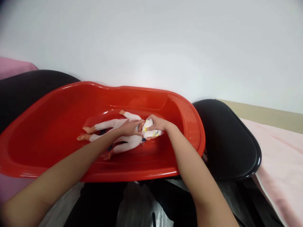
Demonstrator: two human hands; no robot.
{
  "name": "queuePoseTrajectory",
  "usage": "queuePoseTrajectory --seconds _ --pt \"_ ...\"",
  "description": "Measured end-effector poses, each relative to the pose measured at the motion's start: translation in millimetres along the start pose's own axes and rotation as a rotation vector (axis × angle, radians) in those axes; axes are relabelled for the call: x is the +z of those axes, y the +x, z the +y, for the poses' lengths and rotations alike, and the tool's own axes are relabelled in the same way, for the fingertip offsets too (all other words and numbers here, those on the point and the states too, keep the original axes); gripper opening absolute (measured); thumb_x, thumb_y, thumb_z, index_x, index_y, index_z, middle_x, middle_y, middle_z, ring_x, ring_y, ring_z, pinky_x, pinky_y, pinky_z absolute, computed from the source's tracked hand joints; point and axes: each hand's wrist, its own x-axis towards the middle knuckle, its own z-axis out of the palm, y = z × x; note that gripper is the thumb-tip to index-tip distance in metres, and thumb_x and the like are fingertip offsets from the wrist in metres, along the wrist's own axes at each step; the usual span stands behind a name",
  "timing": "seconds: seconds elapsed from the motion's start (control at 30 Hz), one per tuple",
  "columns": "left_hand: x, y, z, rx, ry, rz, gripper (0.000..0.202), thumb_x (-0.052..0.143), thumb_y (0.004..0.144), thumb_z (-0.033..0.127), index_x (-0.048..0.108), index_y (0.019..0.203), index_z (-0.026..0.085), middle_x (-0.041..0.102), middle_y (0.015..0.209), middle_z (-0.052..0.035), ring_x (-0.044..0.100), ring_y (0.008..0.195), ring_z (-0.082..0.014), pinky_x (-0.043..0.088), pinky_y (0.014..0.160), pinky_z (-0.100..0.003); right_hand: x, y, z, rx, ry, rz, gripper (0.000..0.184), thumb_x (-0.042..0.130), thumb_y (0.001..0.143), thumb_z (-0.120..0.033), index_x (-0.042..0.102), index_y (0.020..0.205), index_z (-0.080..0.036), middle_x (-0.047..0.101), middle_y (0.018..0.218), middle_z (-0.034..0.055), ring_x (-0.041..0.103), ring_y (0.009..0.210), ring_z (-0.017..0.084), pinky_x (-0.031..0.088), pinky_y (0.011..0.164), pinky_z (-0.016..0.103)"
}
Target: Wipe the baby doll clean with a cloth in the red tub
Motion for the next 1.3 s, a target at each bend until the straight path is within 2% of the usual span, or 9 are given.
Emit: queuePoseTrajectory --seconds 0.1,0.33,0.5,0.67,0.83,0.97,1.1,1.23,1.3 --pt "0.3 1.1 -0.3 -0.013 0.002 -0.037 0.085 0.084 0.08 0.057 0.057 0.158 0.038 0.066 0.16 -0.0096 0.047 0.154 -0.0455 0.014 0.133 -0.073 -1.1 -1.4 -3.5 -0.013 -0.151 -0.077 0.085 0.102 0.066 -0.04 0.064 0.141 -0.026 0.074 0.141 0.0101 0.073 0.118 0.03 0.06 0.093 0.035" --pt "4.0 3.3 -7.6 0.023 0.003 -0.003 0.076 0.076 0.088 0.055 0.059 0.158 0.034 0.067 0.159 -0.0101 0.049 0.155 -0.0416 0.019 0.135 -0.069 -8.9 -6.3 -10.2 -0.03 -0.157 0.03 0.018 0.068 0.092 -0.022 0.075 0.109 -0.02 0.082 0.108 0.0064 0.072 0.091 0.023 0.053 0.079 0.031" --pt "4.0 1.9 -8.6 0.037 -0.047 0.01 0.078 0.08 0.085 0.053 0.059 0.158 0.034 0.067 0.16 -0.0131 0.046 0.157 -0.0444 0.016 0.132 -0.076 -10.4 -6.6 -1.9 -0.038 -0.116 -0.094 0.061 0.091 0.072 -0.023 0.07 0.129 -0.025 0.08 0.12 0.0058 0.074 0.1 0.025 0.058 0.081 0.03" --pt "3.2 -0.2 -6.3 0.02 -0.074 0.036 0.06 0.076 0.088 0.05 0.068 0.145 0.032 0.073 0.151 -0.0129 0.053 0.15 -0.0435 0.018 0.132 -0.073 -12.3 -10.7 -6.8 0.008 -0.07 -0.011 0.027 0.075 0.088 -0.023 0.076 0.115 -0.021 0.081 0.107 0.0049 0.072 0.09 0.021 0.055 0.074 0.027" --pt "-0.2 -3.4 0.1 0.013 -0.054 0.029 0.064 0.079 0.089 0.053 0.066 0.148 0.033 0.07 0.155 -0.0129 0.051 0.152 -0.0459 0.016 0.13 -0.078 -10.2 -9.7 -9.1 0.028 -0.061 -0.088 0.054 0.087 0.08 -0.028 0.069 0.131 -0.024 0.08 0.121 0.0076 0.074 0.091 0.023 0.055 0.068 0.027" --pt "0.5 -2.4 -1.7 0.013 -0.051 0.03 0.061 0.075 0.092 0.049 0.064 0.15 0.031 0.067 0.159 -0.013 0.052 0.151 -0.044 0.018 0.13 -0.077 -14.9 -7.3 -7.4 0.148 -0.257 0.015 0.035 0.078 0.097 -0.054 0.078 0.104 -0.02 0.08 0.098 0.0108 0.073 0.082 0.025 0.054 0.074 0.033" --pt "2.9 -1.8 -5.2 0.017 -0.057 0.038 0.068 0.079 0.089 0.048 0.063 0.152 0.031 0.068 0.157 -0.0151 0.052 0.151 -0.0445 0.014 0.13 -0.078 -20.9 -9.5 -8.1 0.316 -0.337 -0.079 0.071 0.061 0.097 -0.085 0.074 0.072 -0.02 0.068 0.062 0.0109 0.068 0.064 0.026 0.055 0.074 0.038" --pt "3.8 -1.1 -6.3 0.009 -0.058 0.036 0.07 0.081 0.086 0.047 0.063 0.152 0.033 0.07 0.154 -0.0147 0.049 0.154 -0.0442 0.012 0.129 -0.08 -19.8 -8.8 -1.9 0.283 -0.301 -0.395 0.079 0.051 0.102 -0.085 0.076 0.064 -0.021 0.073 0.063 0.0133 0.073 0.07 0.026 0.06 0.082 0.038" --pt "3.6 -0.4 -6.2 0.008 -0.063 0.034 0.072 0.081 0.086 0.048 0.061 0.153 0.033 0.07 0.155 -0.0149 0.049 0.154 -0.044 0.013 0.129 -0.081 -13.4 -4.0 9.6 0.2 -0.266 -0.36 0.064 0.069 0.096 -0.078 0.08 0.071 -0.021 0.077 0.071 0.0115 0.076 0.074 0.026 0.061 0.082 0.038"
